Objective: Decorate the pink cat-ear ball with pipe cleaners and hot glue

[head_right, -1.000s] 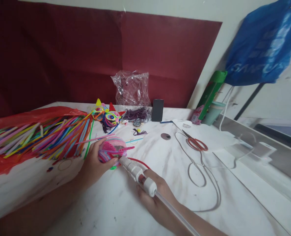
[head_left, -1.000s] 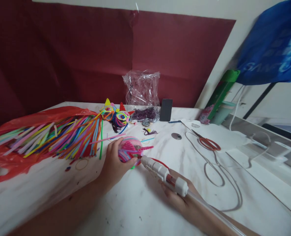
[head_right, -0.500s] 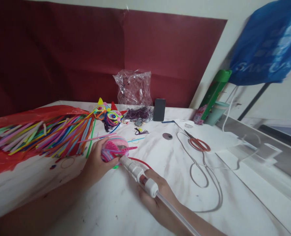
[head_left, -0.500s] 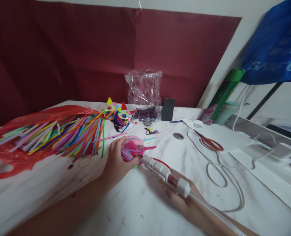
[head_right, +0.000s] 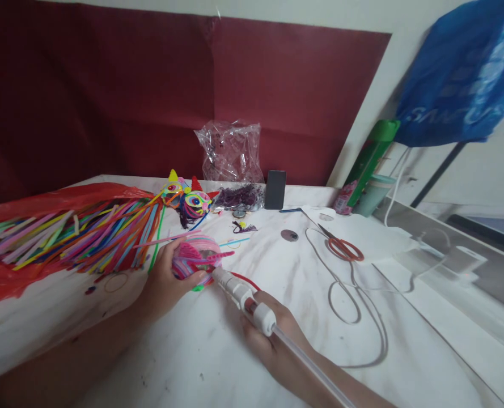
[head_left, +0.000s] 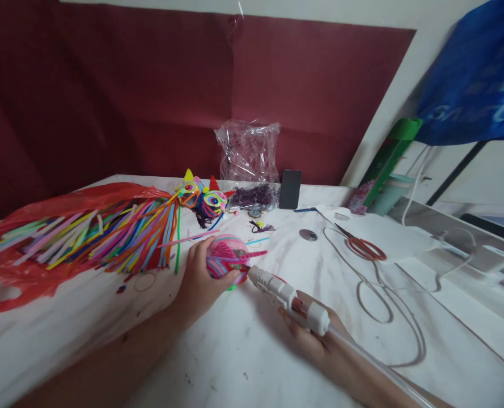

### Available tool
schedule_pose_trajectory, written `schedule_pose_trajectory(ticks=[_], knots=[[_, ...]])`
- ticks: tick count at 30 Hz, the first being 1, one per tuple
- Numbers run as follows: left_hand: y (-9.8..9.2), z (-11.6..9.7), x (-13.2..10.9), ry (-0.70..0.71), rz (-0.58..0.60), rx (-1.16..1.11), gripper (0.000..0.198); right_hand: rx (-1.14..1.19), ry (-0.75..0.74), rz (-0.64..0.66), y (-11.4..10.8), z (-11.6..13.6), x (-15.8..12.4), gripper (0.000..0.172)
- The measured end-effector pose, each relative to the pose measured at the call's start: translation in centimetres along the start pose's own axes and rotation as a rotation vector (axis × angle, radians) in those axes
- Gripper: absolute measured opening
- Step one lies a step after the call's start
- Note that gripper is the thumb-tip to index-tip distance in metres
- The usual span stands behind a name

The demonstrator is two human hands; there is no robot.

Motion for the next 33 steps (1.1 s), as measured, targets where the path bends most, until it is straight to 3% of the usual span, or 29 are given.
schedule_pose_trajectory(ticks=[19,33], knots=[[0.0,0.3,0.0,-0.039,0.018,-0.016,0.066,0.023,-0.029,0.022,0.1,0.1,0.2,0.014],[0.3,-0.3,-0.2,0.068,0.009,0.024,0.068,0.043,0.012,0.001,0.3,0.6,0.1,0.011]])
Point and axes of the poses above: each hand's wrist, its own x-axis towards the middle knuckle, its own y-axis out of the palm, z = x × y, the point moved 7 cm from there along x, towards the middle knuckle, and after that the axes turned 4 degrees about -z, right-handed, at the moved point
